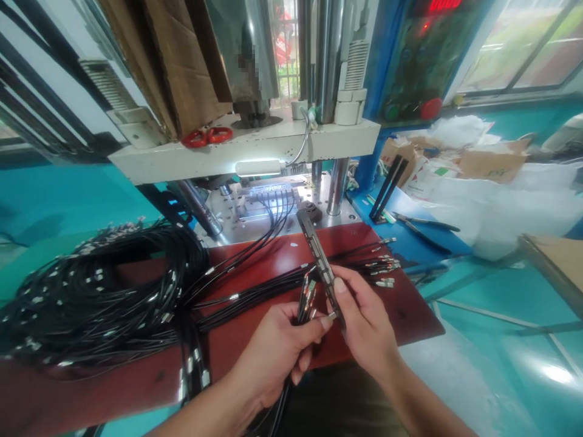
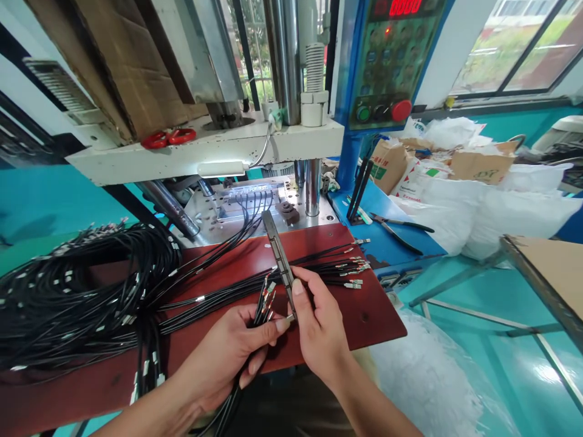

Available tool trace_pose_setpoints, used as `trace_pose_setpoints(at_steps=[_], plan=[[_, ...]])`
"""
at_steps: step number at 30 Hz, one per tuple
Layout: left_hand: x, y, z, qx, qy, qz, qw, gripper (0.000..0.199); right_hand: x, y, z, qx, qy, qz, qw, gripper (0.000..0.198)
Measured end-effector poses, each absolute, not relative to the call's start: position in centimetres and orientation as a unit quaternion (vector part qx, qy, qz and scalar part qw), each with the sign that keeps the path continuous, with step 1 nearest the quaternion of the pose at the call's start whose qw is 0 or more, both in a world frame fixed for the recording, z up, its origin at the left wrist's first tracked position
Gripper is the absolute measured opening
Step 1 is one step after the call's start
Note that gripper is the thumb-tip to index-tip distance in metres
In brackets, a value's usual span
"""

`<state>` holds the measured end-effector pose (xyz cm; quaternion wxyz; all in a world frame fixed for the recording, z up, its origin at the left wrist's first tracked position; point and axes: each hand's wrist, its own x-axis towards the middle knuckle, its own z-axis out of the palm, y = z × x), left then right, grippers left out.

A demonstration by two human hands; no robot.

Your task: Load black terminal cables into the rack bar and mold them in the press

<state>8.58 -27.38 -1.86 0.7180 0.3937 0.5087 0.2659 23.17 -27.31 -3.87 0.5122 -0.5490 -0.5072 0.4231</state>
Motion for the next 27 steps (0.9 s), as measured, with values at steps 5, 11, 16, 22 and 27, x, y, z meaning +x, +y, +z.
trace_pose_setpoints(at_steps=[5,11,16,22,27], plan=[[8.7,-27.3,-1.8,0.388,0.502,0.27,0.724,0.036,23.2,-27.4,-3.9,-0.564,-0.524,0.399,0.499,0.03],[8.7,-27.3,-2.1,0.402,0.499,0.264,0.721,0.03,23.3,-27.6,-3.9,-0.564,-0.545,0.382,0.488,0.03],[8.8,-27.2,-2.0,0.402,0.498,0.264,0.721,0.03,23.0,-27.7,-4.2,-0.563,-0.569,0.349,0.488,0.03],[8.4,-26.8,-1.8,0.378,0.476,0.28,0.743,0.023,22.9,-27.7,-4.0,-0.569,-0.574,0.33,0.487,0.028],[6.3,-25.9,-1.3,0.349,0.433,0.264,0.788,0.029,24.0,-28.1,-3.6,-0.593,-0.518,0.371,0.492,0.029]])
